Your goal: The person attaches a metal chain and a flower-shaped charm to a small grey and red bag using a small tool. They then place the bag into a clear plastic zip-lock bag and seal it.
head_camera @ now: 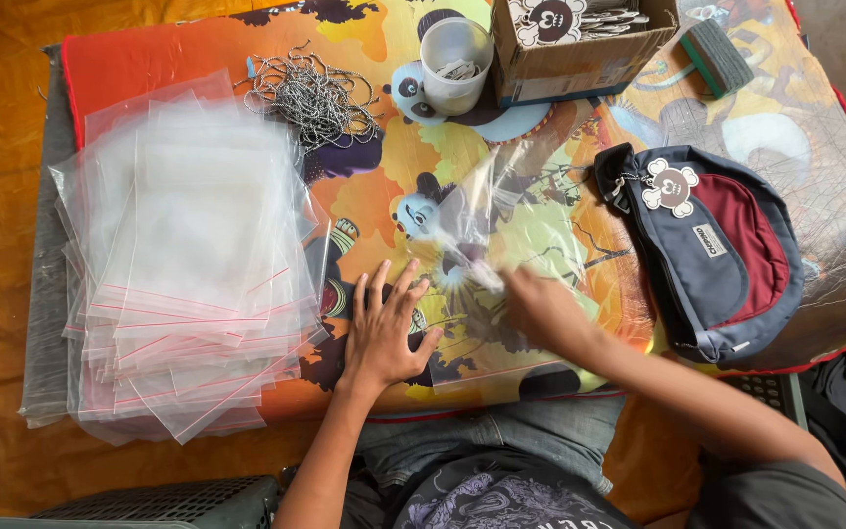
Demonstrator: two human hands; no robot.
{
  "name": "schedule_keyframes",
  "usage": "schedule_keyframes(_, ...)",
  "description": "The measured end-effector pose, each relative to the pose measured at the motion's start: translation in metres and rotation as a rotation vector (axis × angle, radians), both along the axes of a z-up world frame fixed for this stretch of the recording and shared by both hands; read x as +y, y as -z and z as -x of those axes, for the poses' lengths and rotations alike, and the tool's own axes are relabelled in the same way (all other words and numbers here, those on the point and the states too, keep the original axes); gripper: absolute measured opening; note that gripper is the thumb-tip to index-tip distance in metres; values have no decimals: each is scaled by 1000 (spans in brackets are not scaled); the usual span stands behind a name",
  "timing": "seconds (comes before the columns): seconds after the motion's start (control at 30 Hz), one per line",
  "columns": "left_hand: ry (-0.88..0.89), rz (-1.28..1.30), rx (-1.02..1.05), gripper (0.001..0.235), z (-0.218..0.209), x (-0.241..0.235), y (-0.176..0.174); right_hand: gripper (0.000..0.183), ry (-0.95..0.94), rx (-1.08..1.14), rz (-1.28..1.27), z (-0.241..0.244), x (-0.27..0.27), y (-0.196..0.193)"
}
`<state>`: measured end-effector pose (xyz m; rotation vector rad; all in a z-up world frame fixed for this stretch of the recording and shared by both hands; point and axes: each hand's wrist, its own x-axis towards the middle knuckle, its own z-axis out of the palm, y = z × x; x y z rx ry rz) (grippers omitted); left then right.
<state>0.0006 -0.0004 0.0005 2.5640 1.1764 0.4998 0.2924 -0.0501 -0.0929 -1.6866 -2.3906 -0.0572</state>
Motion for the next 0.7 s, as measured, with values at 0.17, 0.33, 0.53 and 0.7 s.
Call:
schedule_keyframes(0.17,3,4,-4,64,0,0,-2,26,-120,-62,-6,13,-29,-67)
schedule_keyframes(0.33,6,-16,4,64,0,0,1,39,244,-405,-195,-79,19,-22)
schedule_keyframes(0.53,3,-9,14,64,0,0,0,44,420,-323,-152,-19,-22,-27)
schedule_keyframes(0.7,3,-11,14,65,0,0,0,16,-83,327,38,30,-58,-62)
